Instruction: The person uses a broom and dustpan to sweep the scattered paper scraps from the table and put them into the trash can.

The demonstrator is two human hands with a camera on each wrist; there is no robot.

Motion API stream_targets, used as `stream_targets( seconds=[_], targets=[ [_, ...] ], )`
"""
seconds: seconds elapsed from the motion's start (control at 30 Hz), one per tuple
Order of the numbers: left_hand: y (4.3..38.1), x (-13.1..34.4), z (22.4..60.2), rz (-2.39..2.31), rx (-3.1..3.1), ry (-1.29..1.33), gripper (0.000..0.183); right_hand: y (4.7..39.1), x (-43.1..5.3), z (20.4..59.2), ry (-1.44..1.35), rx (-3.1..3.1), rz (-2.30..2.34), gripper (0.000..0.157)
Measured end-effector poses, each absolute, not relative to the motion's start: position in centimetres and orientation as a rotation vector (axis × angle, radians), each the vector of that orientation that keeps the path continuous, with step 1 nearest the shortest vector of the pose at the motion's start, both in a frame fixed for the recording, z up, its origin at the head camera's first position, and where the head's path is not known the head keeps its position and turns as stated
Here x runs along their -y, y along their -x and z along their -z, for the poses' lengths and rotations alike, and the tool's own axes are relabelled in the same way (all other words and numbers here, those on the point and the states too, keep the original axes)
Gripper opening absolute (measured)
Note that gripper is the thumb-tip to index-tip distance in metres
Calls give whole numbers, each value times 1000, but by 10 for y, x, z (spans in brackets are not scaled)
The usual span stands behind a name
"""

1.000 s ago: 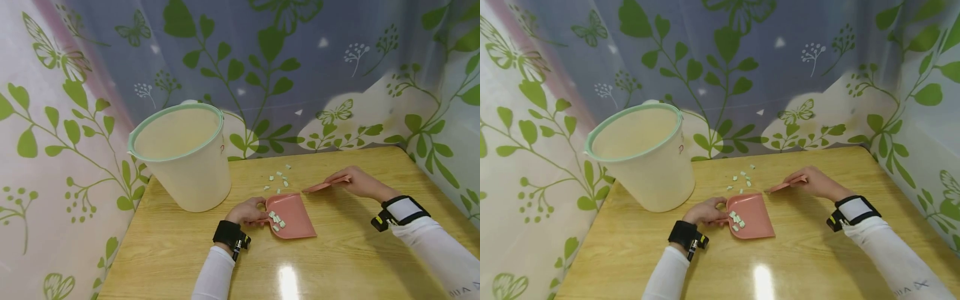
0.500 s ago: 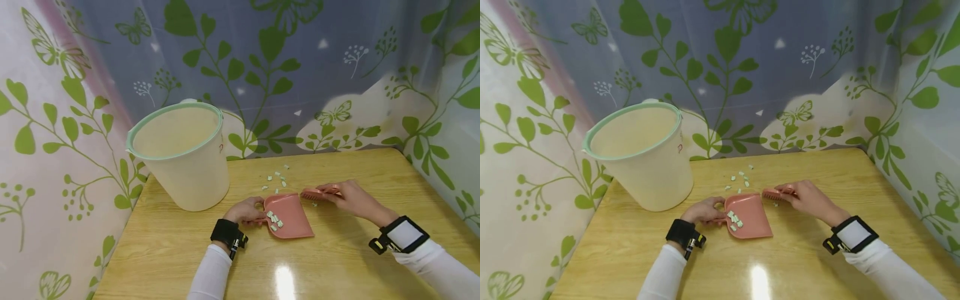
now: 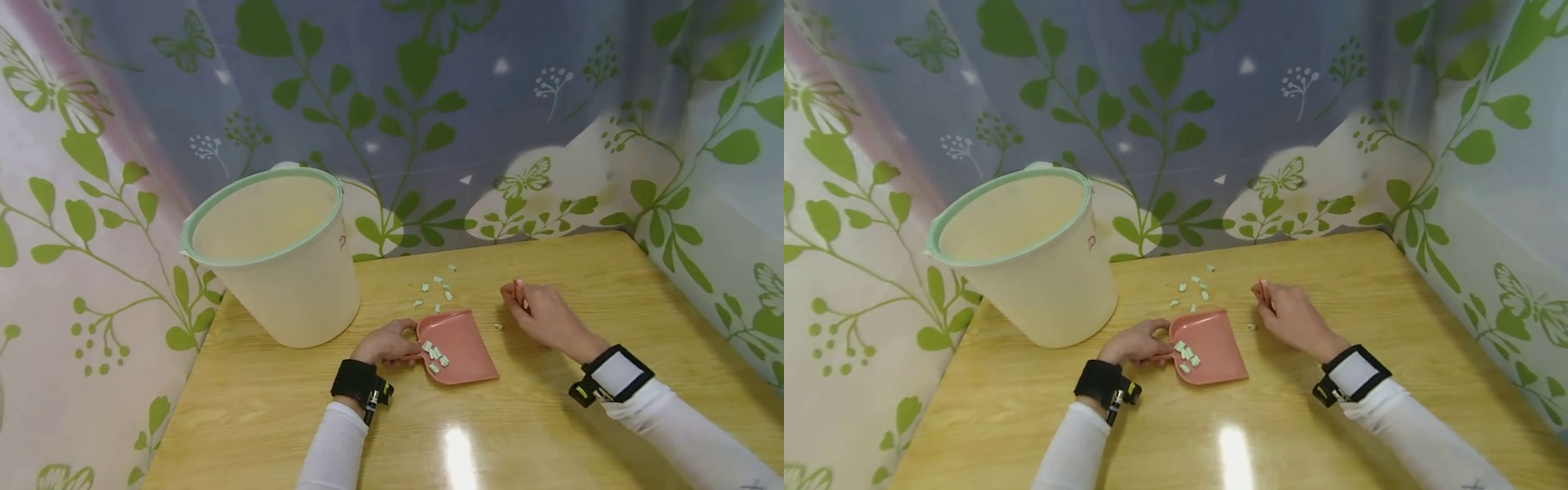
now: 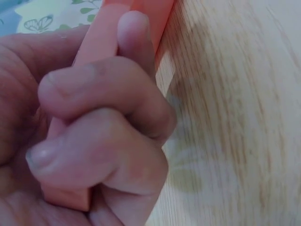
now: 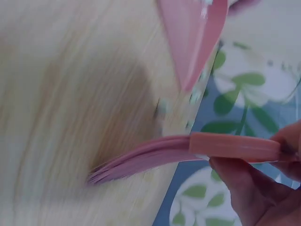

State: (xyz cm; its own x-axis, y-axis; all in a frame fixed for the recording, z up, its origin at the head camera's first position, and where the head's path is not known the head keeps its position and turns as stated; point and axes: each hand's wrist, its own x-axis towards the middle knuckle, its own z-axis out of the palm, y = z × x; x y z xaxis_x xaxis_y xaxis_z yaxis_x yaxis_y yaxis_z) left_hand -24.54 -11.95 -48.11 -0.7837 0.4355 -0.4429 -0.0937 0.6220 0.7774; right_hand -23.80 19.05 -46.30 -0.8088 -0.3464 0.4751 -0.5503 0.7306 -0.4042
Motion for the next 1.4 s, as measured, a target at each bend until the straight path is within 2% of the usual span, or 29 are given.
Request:
stream_targets(
  seconds=[0.2,0.43,0.83,1.03,1.23,1.4],
  targets=[
    [245,124,482,-1105,-2243,-236,46,226,-151,459,-722,2603,-1033,16],
    [247,127,484,-1138,-2236,-205,47,227,-118,456,-725,2584,-996,17],
    [231,155,482,-1161,-2305,-64,46,230,-66,453,-962,2527,-1245,21],
    [209,170,484,-1068,-2413,-14,47,228,-88,448,-1077,2441,-1600,28],
    [203,179,483,-1059,-2443,-45,41,230,-156,445,-882,2480,-1377,32],
    [203,201,485,-1127,-2460,-56,19,236,-180,451,-818,2523,-1186,33]
  ],
)
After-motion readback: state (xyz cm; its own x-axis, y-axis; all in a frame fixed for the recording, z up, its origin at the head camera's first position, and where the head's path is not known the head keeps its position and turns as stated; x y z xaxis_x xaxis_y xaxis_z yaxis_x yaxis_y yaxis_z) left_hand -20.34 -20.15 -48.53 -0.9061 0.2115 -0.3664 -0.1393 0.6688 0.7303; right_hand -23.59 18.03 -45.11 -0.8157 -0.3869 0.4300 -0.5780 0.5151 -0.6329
